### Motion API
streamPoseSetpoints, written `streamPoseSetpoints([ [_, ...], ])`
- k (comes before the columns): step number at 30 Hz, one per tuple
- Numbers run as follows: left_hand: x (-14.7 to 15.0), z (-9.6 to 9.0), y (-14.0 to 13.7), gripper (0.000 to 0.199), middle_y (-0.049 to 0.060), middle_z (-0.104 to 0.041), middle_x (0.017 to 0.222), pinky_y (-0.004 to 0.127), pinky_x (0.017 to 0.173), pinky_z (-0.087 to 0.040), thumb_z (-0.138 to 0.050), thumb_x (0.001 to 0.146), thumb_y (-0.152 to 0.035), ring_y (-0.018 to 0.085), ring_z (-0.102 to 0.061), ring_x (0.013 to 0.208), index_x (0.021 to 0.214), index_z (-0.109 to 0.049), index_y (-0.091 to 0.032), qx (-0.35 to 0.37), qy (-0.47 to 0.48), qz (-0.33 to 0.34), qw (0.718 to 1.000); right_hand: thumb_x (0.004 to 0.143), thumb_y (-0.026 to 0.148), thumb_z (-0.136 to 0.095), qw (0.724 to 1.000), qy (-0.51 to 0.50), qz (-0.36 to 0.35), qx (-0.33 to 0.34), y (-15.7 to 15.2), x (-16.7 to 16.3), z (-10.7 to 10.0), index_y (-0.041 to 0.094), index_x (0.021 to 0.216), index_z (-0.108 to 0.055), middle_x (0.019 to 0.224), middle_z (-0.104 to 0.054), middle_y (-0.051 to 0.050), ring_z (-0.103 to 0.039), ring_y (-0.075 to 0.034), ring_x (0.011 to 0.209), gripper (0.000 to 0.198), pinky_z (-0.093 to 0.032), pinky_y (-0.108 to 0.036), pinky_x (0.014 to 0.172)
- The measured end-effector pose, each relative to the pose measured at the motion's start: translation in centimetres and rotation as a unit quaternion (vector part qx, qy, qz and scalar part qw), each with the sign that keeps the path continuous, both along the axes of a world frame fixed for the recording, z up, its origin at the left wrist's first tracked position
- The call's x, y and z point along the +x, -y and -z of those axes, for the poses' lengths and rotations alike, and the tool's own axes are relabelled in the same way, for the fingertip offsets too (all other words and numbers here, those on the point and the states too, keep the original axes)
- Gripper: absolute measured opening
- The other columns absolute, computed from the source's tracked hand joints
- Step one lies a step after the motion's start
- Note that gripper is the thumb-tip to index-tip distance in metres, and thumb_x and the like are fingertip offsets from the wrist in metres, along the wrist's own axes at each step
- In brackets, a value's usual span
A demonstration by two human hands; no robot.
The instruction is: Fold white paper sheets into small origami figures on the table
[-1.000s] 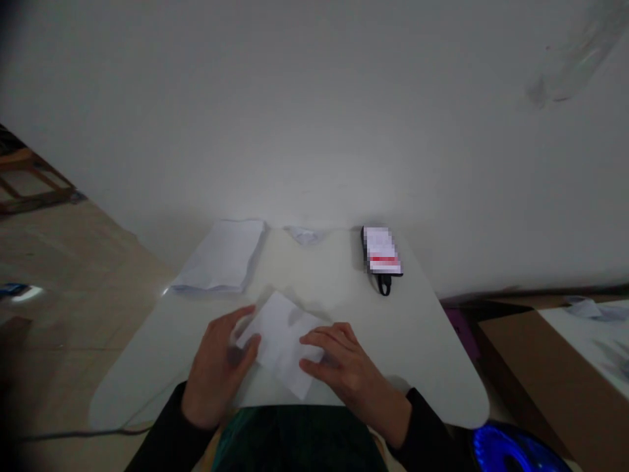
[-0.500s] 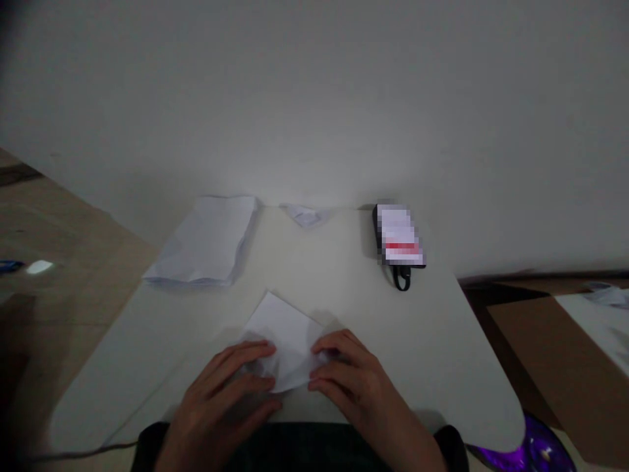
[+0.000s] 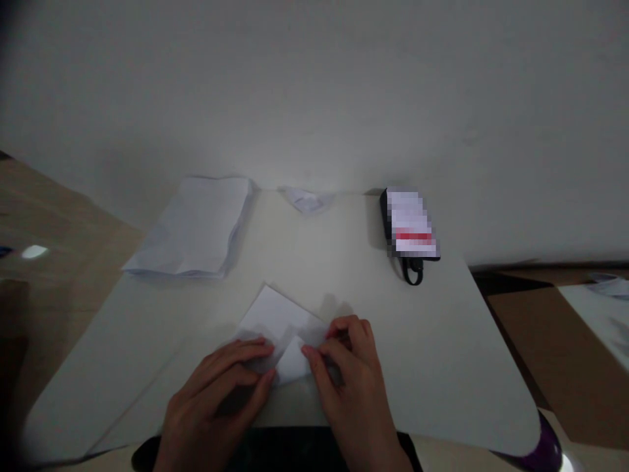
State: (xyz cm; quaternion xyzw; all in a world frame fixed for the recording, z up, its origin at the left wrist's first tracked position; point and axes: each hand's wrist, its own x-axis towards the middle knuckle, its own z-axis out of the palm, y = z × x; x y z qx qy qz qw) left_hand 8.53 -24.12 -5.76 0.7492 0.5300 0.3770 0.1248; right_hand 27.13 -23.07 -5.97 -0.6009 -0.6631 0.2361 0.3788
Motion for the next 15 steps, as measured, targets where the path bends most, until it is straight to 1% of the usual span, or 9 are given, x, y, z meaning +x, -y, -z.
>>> streamPoseSetpoints([
  [3, -0.1, 0.1, 0.2, 0.012, 0.0, -0.072, 0.096, 0.04, 0.086, -0.058, -0.064, 0.082, -0.021, 0.019, -0.068, 0.094, 0.071, -0.06, -0.023, -0.013, -0.004, -0.006, 1.0, 0.085, 0.027, -0.06, 1.0, 0.019, 0.009, -0.002, -0.3, -0.4, -0.1, 0.023, 0.067, -0.061, 0.089, -0.053, -0.007, -0.053, -0.022, 0.083, 0.019, -0.051, -0.039, 0.068],
  [6, -0.5, 0.1, 0.3, 0.003, 0.001, -0.073, 0.098, 0.041, 0.087, -0.059, -0.063, 0.083, -0.024, 0.02, -0.069, 0.094, 0.084, -0.064, -0.025, -0.021, -0.013, 0.001, 1.0, 0.085, 0.026, -0.06, 0.999, 0.037, 0.022, -0.008, -0.4, -0.7, -0.2, 0.023, 0.065, -0.06, 0.088, -0.053, -0.007, -0.051, -0.023, 0.083, 0.02, -0.05, -0.039, 0.067],
  [8, -0.8, 0.2, 0.2, 0.016, 0.001, -0.073, 0.1, 0.041, 0.087, -0.059, -0.063, 0.083, -0.025, 0.021, -0.069, 0.094, 0.099, -0.065, -0.026, -0.027, -0.021, 0.01, 0.999, 0.085, 0.026, -0.06, 0.998, 0.047, 0.028, -0.011, -0.5, -0.9, -0.2, 0.023, 0.065, -0.06, 0.089, -0.053, -0.007, -0.05, -0.023, 0.083, 0.02, -0.049, -0.039, 0.068],
  [10, -1.1, 0.1, 0.1, 0.024, 0.002, -0.072, 0.102, 0.042, 0.088, -0.059, -0.062, 0.083, -0.025, 0.022, -0.069, 0.094, 0.107, -0.064, -0.027, -0.037, -0.027, 0.022, 0.999, 0.085, 0.025, -0.06, 0.998, 0.055, 0.033, -0.009, -0.5, -1.0, -0.2, 0.024, 0.065, -0.06, 0.089, -0.053, -0.007, -0.05, -0.023, 0.084, 0.02, -0.049, -0.039, 0.068],
  [12, -1.4, 0.1, -0.1, 0.025, 0.002, -0.072, 0.104, 0.043, 0.088, -0.059, -0.062, 0.084, -0.025, 0.022, -0.069, 0.096, 0.108, -0.064, -0.028, -0.047, -0.023, 0.039, 0.998, 0.085, 0.025, -0.059, 0.998, 0.06, 0.035, -0.003, -0.5, -1.1, -0.1, 0.024, 0.064, -0.058, 0.088, -0.052, -0.007, -0.05, -0.024, 0.084, 0.021, -0.049, -0.039, 0.067],
  [15, -1.6, 0.1, -0.3, 0.023, 0.002, -0.071, 0.106, 0.04, 0.087, -0.06, -0.062, 0.083, -0.022, 0.021, -0.068, 0.099, 0.104, -0.066, -0.028, -0.049, -0.008, 0.064, 0.997, 0.085, 0.026, -0.06, 0.997, 0.067, 0.033, -0.002, -0.6, -1.2, 0.0, 0.023, 0.062, -0.054, 0.088, -0.051, -0.008, -0.048, -0.025, 0.085, 0.024, -0.048, -0.04, 0.066],
])
